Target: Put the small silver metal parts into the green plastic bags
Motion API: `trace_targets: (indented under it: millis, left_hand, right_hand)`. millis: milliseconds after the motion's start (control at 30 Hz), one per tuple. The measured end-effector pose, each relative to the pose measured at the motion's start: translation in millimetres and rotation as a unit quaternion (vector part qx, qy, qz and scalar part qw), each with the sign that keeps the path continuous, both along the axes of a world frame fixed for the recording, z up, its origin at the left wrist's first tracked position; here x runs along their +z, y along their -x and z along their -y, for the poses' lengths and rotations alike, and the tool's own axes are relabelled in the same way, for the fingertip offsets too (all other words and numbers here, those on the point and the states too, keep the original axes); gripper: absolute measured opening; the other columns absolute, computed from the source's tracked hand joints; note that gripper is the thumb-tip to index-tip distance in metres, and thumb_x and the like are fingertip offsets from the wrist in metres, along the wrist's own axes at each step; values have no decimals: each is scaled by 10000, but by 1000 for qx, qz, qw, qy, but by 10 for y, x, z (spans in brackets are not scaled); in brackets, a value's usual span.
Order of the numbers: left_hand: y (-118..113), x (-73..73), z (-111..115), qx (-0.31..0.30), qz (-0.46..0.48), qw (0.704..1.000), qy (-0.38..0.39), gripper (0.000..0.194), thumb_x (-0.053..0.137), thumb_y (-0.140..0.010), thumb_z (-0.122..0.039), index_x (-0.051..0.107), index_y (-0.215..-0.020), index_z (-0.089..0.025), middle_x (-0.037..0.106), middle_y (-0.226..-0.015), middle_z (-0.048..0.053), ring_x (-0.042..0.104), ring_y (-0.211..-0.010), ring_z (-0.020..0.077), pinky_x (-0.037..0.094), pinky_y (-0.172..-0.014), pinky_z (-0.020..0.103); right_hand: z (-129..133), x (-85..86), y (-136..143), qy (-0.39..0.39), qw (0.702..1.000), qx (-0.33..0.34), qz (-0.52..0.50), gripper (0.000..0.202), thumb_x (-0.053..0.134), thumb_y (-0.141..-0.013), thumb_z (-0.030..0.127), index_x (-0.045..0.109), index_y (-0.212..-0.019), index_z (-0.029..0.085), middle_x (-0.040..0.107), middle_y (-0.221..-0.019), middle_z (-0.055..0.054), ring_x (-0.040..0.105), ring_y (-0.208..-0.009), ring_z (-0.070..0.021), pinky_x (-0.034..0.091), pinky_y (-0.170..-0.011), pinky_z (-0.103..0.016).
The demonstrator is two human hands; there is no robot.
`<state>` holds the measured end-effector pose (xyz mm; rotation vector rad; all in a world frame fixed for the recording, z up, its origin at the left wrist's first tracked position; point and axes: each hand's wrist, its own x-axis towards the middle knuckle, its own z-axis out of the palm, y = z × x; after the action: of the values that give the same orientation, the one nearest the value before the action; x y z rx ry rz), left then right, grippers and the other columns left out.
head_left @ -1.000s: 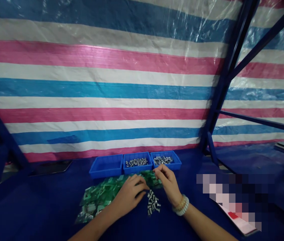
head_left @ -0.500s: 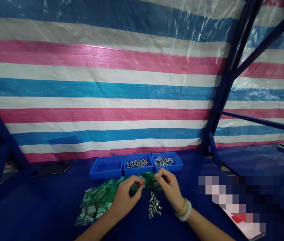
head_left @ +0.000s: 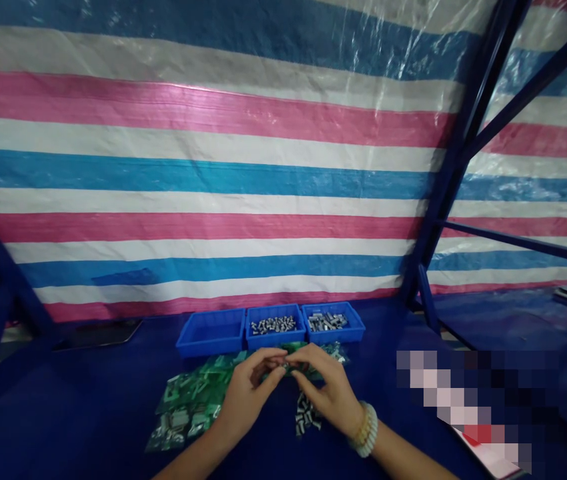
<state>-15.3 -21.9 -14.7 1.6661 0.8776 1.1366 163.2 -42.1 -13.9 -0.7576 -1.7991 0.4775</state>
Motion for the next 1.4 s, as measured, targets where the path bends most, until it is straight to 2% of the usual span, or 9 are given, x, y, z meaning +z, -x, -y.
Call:
trace_targets:
  millis: [267,433,667,800,900,1033,1200,1300,1400]
  left_hand:
    - [6,36,32,-1,-15,1000,-13,278,661,-801,-258,597,-1066,-205,716,-897,41,652,-835,187,510,-815,325]
    - [-21,26,71,0,-17,999,-38,307,708,-753,-224,592,-1035,-196,685,-921,35,633,-813,169,511,-805,306]
    - [-64,0,137,31,-22,997,-61,117,682,-771,-181,602,-856,-181,632,-799,0,612,-721,145,505,-696,254]
    - [-74,10,149,40,-20,996,-76,88,670,-772,-164,613,-837,-180,626,-761,-3,613,-707,149,502,-685,255]
    - [-65,31,149,55,-29,991,-119,80,656,-788,-155,629,-856,-186,613,-776,1,604,-709,150,496,-682,261]
    - [-56,65,160,70,-66,977,-188,71,657,-805,-152,661,-860,-197,598,-822,14,592,-739,152,484,-684,262]
    - [-47,80,180,69,-86,965,-237,143,631,-816,-104,675,-904,-208,612,-866,25,608,-794,160,496,-715,270]
    - [-16,121,149,76,-92,955,-270,162,611,-837,-104,683,-932,-214,621,-918,38,618,-858,174,501,-767,294]
    - [14,229,1,101,-101,934,-326,177,608,-846,-112,697,-953,-221,620,-938,44,611,-885,181,495,-790,316]
  right_hand:
    - [-14,13,-24,-4,1000,6,-6,150,581,-883,143,678,-964,223,670,-878,-61,618,-851,-197,505,-766,-328]
    - [4,39,-29,-19,1000,-8,-8,134,597,-872,143,680,-958,206,666,-851,-55,613,-819,-190,500,-743,-323]
    - [21,64,-21,-21,999,-32,-7,46,632,-853,163,671,-840,184,634,-782,-46,586,-763,-183,480,-690,-308]
    - [10,28,-17,-8,999,-31,-7,62,625,-861,179,666,-815,180,625,-769,-46,579,-759,-183,471,-690,-307]
    - [2,4,-8,13,1000,-13,-6,89,596,-872,169,668,-820,172,621,-778,-51,582,-760,-180,467,-691,-302]
    - [-12,-20,10,49,998,42,-6,149,540,-887,150,672,-823,174,611,-763,-43,575,-730,-169,459,-681,-297]
    - [-36,-61,23,64,990,109,-62,174,565,-839,121,672,-943,210,584,-764,-17,554,-702,-158,457,-650,-281]
    - [-34,-64,26,71,989,109,-74,246,562,-830,109,671,-1013,233,594,-798,-17,560,-715,-157,465,-667,-284]
    - [-27,-48,20,85,990,81,-73,241,552,-851,128,679,-1028,230,625,-843,-34,581,-746,-166,475,-698,-295]
